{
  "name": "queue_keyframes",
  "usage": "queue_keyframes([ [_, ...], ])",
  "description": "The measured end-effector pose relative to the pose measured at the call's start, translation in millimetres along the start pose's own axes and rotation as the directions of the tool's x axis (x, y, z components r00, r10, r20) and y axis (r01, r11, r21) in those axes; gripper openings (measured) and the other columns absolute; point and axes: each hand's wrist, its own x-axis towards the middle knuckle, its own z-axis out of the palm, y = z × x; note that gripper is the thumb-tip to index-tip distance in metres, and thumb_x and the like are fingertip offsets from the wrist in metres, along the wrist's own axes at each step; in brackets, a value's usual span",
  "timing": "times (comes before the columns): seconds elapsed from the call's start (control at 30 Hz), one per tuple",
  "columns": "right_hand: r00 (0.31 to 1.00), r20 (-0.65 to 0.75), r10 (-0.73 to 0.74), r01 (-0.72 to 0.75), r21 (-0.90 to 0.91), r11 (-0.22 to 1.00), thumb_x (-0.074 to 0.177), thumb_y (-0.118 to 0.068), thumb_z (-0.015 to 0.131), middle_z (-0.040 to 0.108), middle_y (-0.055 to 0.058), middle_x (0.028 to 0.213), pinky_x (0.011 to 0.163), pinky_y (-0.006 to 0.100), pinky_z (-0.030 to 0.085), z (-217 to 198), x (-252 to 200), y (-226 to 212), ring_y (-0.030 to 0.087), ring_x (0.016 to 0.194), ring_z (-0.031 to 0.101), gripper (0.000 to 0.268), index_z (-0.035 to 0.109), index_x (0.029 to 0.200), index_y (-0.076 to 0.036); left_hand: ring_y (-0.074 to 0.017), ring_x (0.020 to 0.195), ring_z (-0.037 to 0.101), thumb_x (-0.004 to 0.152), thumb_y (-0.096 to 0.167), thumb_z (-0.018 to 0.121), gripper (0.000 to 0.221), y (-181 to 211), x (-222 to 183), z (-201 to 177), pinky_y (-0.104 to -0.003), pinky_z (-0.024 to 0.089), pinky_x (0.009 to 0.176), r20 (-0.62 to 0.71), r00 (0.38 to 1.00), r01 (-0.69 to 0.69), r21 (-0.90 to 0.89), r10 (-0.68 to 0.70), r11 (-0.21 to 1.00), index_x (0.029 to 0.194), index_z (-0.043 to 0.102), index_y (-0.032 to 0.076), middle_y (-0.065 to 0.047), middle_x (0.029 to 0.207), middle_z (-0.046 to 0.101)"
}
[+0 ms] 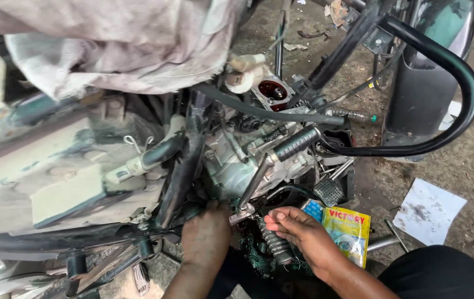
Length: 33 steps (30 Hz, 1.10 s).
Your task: Repair or maintain a motorcycle engine using various hand tools.
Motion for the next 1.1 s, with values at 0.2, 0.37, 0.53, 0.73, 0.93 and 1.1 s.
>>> queue_keyframes([
  [0.2,0.993,0.065,-0.099,0.106,-0.104,0.989,0.097,-0.032,0.061,0.075,0.006,0.111,0.097,0.030,0.050,-5,10,16,0.014,0.105,0.068,0.034,0.072,0.115,-0.005,-0.0237,0.078,0.078,0.094,0.009,0.059,0.011,7,14,-13,-0.037,0.064,0.063,0.145,0.989,-0.036,0.078,0.025,0.996,0.095,0.070,0.010,-0.010,0.096,0.072],
  [0.37,0.976,0.064,-0.210,0.219,-0.217,0.951,0.095,-0.024,0.067,0.072,0.001,0.108,0.093,0.026,0.050,-10,35,38,0.009,0.101,0.064,0.029,0.070,0.118,-0.007,-0.0268,0.078,0.078,0.089,0.004,0.058,0.015,13,22,-13,-0.040,0.064,0.066,0.101,0.993,-0.061,0.005,0.060,0.998,0.098,0.069,0.008,-0.013,0.095,0.073],
  [0.53,0.946,0.079,-0.313,0.303,-0.551,0.778,0.092,-0.029,0.072,0.072,0.006,0.110,0.088,0.031,0.056,4,42,33,0.016,0.101,0.069,0.033,0.069,0.118,-0.008,-0.0312,0.090,0.077,0.097,0.008,0.053,0.020,13,29,0,-0.043,0.064,0.075,0.279,0.960,0.019,0.028,-0.026,0.999,0.100,0.073,0.008,-0.018,0.100,0.076],
  [0.73,0.836,0.106,-0.539,0.420,-0.755,0.504,0.084,-0.029,0.080,0.070,0.010,0.123,0.096,0.037,0.051,17,42,25,0.028,0.115,0.065,0.041,0.071,0.119,-0.010,-0.0343,0.082,0.077,0.098,0.010,0.052,0.017,26,16,-18,-0.046,0.063,0.069,0.170,0.975,0.164,-0.112,-0.143,0.980,0.109,0.065,0.010,-0.017,0.089,0.076],
  [0.93,0.686,0.153,-0.711,0.522,-0.785,0.335,0.079,-0.019,0.077,0.076,0.007,0.111,0.088,0.040,0.054,16,65,44,0.031,0.104,0.068,0.033,0.077,0.111,-0.011,-0.0332,0.083,0.076,0.092,0.009,0.058,0.012,14,13,8,-0.046,0.062,0.072,0.023,0.994,0.106,-0.180,-0.104,0.978,0.097,0.068,0.010,-0.010,0.098,0.074],
  [1.1,0.720,0.180,-0.670,0.491,-0.815,0.308,0.080,-0.030,0.082,0.075,0.009,0.096,0.081,0.042,0.053,21,58,28,0.033,0.093,0.069,0.030,0.078,0.101,-0.010,-0.0316,0.086,0.076,0.085,0.001,0.059,0.017,2,17,6,-0.044,0.062,0.074,0.044,0.998,-0.046,-0.105,0.051,0.993,0.096,0.069,0.010,-0.010,0.100,0.072],
])
